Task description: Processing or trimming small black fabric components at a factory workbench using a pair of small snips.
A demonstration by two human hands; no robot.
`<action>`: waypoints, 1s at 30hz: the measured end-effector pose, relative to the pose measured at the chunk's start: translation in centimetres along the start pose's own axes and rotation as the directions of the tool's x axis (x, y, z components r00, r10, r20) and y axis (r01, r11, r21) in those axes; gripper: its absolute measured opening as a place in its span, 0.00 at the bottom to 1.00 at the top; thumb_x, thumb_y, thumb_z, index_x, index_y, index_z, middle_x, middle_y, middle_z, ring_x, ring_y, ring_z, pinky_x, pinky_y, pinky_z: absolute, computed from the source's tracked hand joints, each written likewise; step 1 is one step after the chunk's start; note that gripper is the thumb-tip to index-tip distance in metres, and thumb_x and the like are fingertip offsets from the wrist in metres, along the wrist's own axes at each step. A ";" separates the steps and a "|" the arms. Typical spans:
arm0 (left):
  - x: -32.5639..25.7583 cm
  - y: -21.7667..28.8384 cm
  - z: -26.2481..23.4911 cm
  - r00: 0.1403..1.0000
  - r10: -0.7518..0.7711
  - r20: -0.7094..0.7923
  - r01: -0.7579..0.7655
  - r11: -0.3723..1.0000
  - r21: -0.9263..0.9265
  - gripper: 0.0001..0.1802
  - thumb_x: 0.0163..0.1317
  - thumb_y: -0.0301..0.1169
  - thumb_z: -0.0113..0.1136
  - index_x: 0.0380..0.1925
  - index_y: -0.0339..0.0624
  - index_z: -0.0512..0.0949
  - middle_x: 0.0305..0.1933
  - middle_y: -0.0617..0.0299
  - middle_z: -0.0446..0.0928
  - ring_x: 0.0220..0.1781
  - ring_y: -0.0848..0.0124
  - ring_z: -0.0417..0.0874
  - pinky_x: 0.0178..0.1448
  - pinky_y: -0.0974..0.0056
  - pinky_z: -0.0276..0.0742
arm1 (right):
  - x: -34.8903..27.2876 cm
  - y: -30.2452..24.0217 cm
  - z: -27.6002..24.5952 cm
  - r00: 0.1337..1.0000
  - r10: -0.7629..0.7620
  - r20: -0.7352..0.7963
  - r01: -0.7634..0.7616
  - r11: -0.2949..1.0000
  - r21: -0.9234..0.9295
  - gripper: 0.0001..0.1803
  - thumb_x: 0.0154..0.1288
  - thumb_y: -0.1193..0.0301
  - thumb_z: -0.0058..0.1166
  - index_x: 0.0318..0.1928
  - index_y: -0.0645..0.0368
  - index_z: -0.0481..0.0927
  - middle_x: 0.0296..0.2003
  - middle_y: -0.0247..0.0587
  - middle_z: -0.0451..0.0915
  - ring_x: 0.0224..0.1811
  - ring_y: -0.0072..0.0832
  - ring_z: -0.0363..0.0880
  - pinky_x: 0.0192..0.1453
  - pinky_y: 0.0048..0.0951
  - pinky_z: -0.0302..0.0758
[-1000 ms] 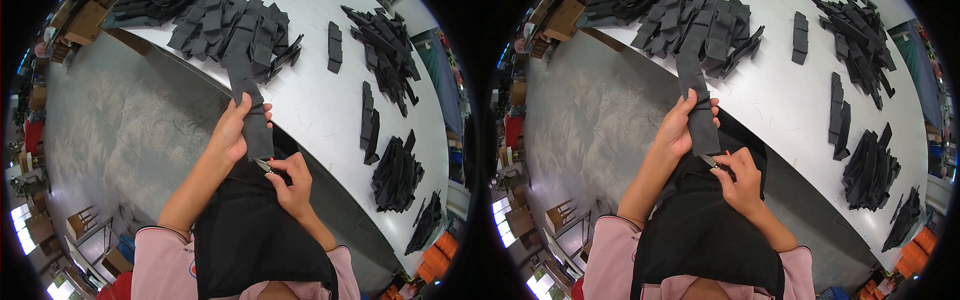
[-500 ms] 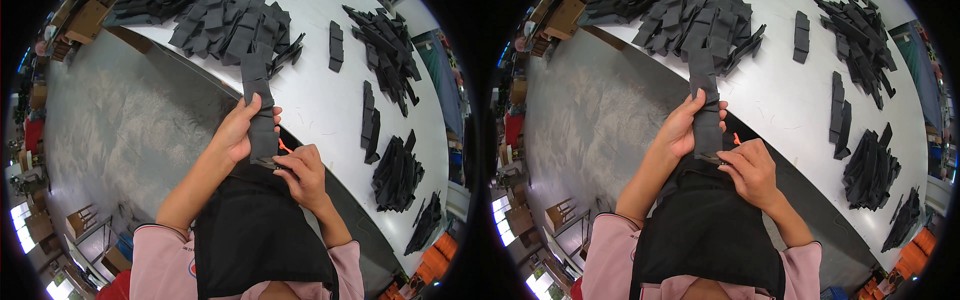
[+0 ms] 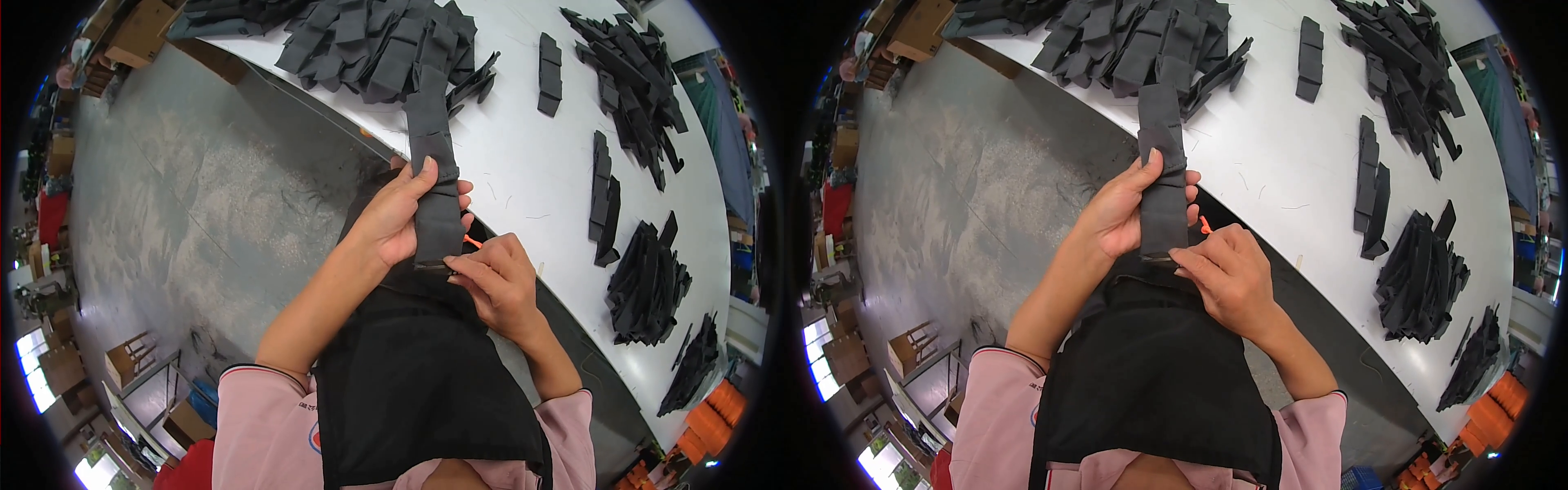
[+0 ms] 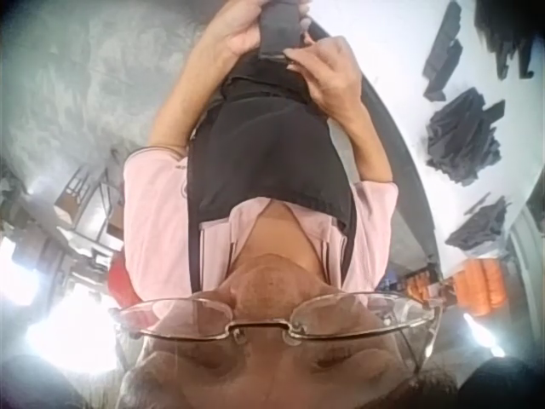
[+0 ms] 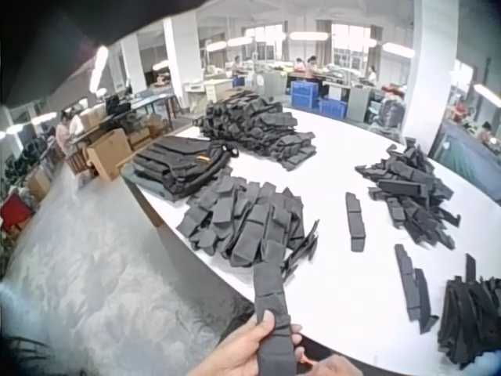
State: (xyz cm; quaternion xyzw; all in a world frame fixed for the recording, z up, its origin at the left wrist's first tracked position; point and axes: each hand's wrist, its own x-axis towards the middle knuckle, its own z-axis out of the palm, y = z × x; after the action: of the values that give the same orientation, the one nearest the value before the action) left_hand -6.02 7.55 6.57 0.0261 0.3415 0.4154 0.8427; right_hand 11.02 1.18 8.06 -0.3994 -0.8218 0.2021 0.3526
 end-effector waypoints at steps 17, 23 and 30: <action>0.2 -0.5 0.1 0.991 0.101 -0.088 -0.089 0.987 0.130 0.17 0.69 0.42 0.50 0.49 0.45 0.64 0.44 0.52 0.75 0.41 0.67 0.79 0.43 0.58 0.82 | 1.4 -0.9 -0.9 0.993 0.067 0.097 -0.068 0.998 0.011 0.17 0.40 0.79 0.66 0.36 0.60 0.79 0.28 0.37 0.71 0.31 0.35 0.68 0.36 0.32 0.69; 0.1 -0.7 0.1 0.988 0.108 -0.110 -0.088 0.981 0.174 0.16 0.69 0.42 0.49 0.49 0.45 0.64 0.44 0.53 0.75 0.40 0.69 0.79 0.42 0.60 0.81 | 2.5 -1.6 -1.5 0.977 -0.006 0.212 0.023 0.997 -0.079 0.12 0.43 0.78 0.63 0.32 0.61 0.78 0.28 0.37 0.69 0.31 0.34 0.68 0.35 0.31 0.68; 0.5 -1.1 -0.4 0.989 0.089 -0.120 -0.067 0.981 0.181 0.16 0.69 0.41 0.49 0.49 0.46 0.64 0.43 0.53 0.76 0.41 0.68 0.79 0.43 0.59 0.81 | 1.8 -2.0 -2.9 0.971 -0.007 0.237 0.047 0.985 -0.163 0.13 0.42 0.79 0.63 0.32 0.60 0.79 0.27 0.36 0.69 0.31 0.33 0.69 0.34 0.31 0.68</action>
State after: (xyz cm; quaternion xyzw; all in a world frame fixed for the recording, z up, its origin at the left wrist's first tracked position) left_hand -5.29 7.06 5.64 0.0877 0.4288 0.4170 0.7966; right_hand 11.34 1.61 11.96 -0.3894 -0.8773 0.1734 0.2206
